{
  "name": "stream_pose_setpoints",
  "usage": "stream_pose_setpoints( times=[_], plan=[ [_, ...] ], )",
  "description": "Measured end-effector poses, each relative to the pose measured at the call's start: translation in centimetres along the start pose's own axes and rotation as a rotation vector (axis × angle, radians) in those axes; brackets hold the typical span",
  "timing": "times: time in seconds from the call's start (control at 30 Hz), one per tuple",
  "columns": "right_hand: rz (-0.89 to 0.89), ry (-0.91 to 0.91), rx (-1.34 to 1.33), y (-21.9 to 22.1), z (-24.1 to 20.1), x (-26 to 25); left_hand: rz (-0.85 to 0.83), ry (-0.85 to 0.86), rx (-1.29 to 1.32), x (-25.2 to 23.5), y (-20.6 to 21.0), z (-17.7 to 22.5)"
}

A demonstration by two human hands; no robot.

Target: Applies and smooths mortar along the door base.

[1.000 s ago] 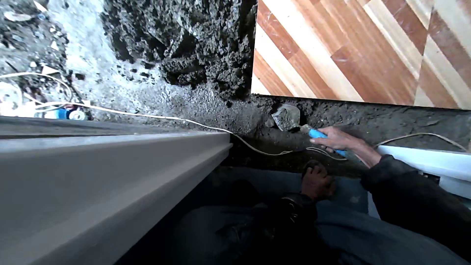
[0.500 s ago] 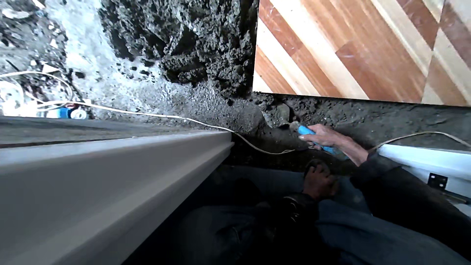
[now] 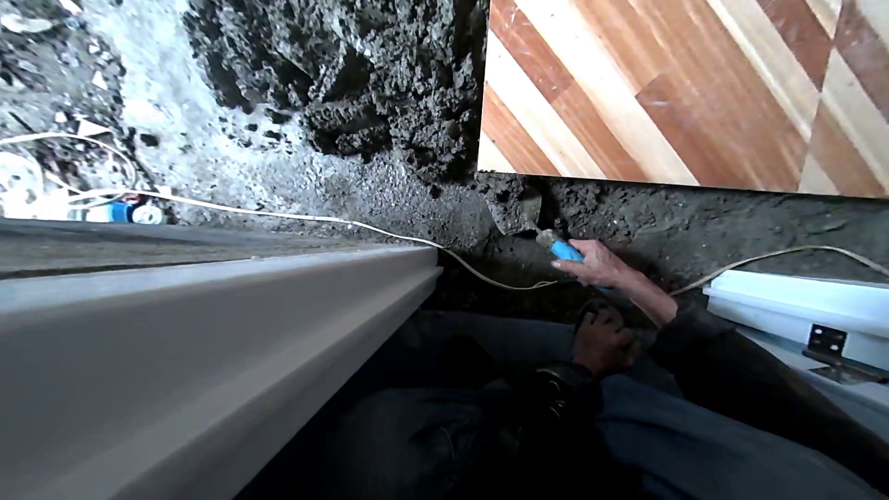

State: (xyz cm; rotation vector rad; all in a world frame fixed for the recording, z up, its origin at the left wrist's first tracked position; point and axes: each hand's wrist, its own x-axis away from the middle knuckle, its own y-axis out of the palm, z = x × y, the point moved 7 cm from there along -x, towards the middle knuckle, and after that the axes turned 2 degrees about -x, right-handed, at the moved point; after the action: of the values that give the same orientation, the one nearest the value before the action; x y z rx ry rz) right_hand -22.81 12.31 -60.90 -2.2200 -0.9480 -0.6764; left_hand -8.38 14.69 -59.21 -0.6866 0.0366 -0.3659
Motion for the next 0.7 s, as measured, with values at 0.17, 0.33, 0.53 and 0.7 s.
stream_pose_setpoints(
  times=[0.17, 0.33, 0.53, 0.7],
  plan=[
    [-0.041, 0.009, 0.091, -0.8, -0.9, 1.1, -0.018, 0.002, -0.033, 0.2, 0.3, 0.0],
    [-0.086, -0.036, 0.034, -3.1, -9.4, 3.2, -0.014, 0.002, -0.031, 0.1, 0.2, 0.0],
    [-0.366, -0.133, -0.614, -4.6, -23.2, -4.0, -0.108, -0.046, -0.003, -0.3, -0.1, 0.1],
    [-0.203, -0.128, -0.021, -6.1, -19.7, 1.2, -0.04, -0.031, -0.012, 0.0, 0.2, -0.3]
  ],
)
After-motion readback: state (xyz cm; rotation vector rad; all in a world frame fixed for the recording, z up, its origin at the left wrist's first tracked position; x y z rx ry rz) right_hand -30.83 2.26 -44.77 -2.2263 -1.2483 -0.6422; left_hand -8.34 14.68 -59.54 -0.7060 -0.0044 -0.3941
